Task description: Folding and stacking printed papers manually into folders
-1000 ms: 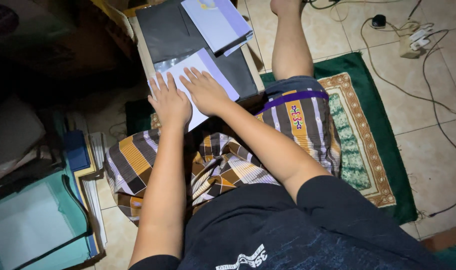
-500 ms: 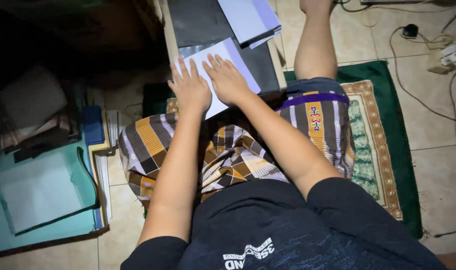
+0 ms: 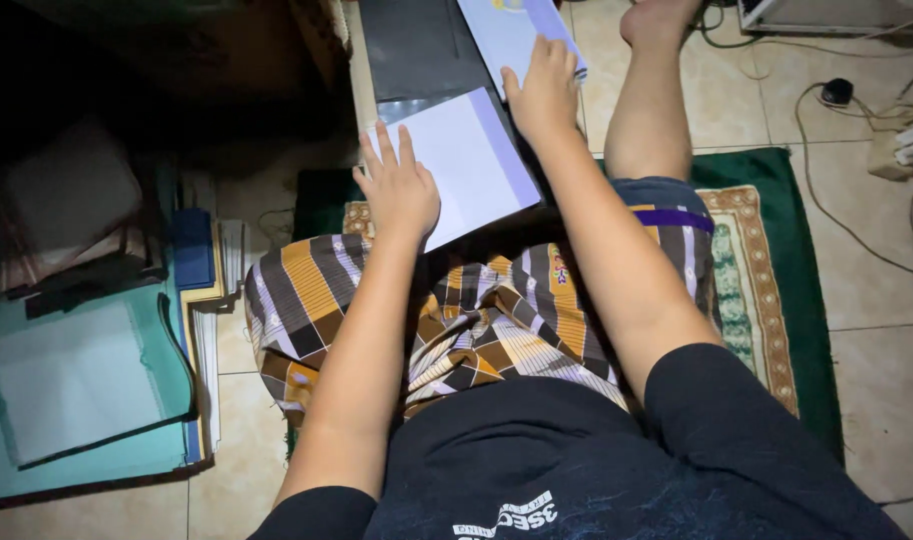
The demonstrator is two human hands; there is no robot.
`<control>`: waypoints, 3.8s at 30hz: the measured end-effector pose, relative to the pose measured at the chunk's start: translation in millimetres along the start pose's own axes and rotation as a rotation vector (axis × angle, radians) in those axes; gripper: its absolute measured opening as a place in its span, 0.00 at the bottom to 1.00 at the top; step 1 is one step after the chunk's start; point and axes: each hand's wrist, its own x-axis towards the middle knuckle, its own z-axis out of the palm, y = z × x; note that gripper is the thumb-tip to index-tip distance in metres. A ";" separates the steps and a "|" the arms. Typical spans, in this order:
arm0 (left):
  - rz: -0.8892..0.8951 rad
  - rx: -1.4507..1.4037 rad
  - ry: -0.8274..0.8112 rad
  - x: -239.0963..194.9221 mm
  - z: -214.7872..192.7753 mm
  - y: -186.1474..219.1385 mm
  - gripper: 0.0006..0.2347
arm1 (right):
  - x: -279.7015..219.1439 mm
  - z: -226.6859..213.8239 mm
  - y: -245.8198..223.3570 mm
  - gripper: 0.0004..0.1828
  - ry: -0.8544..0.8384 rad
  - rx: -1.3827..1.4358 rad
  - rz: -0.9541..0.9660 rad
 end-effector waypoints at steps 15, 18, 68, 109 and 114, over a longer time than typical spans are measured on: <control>0.003 -0.126 0.089 2.7 4.1 -4.3 0.25 | -11.3 -18.0 -13.3 0.31 0.002 0.164 -0.140; -0.021 -0.346 0.122 3.3 14.1 -16.1 0.23 | -72.1 -43.4 -67.1 0.27 -0.051 0.207 -0.238; 0.058 -0.038 0.148 -0.8 24.5 -13.3 0.27 | -75.5 2.3 -93.7 0.33 -0.516 0.016 -0.432; 0.063 -0.055 0.154 2.0 24.9 -13.6 0.27 | -70.3 5.1 -94.8 0.34 -0.563 -0.005 -0.371; 0.055 -0.066 0.118 -1.9 15.9 -12.3 0.26 | -94.7 -24.7 -78.8 0.30 -0.453 -0.075 -0.306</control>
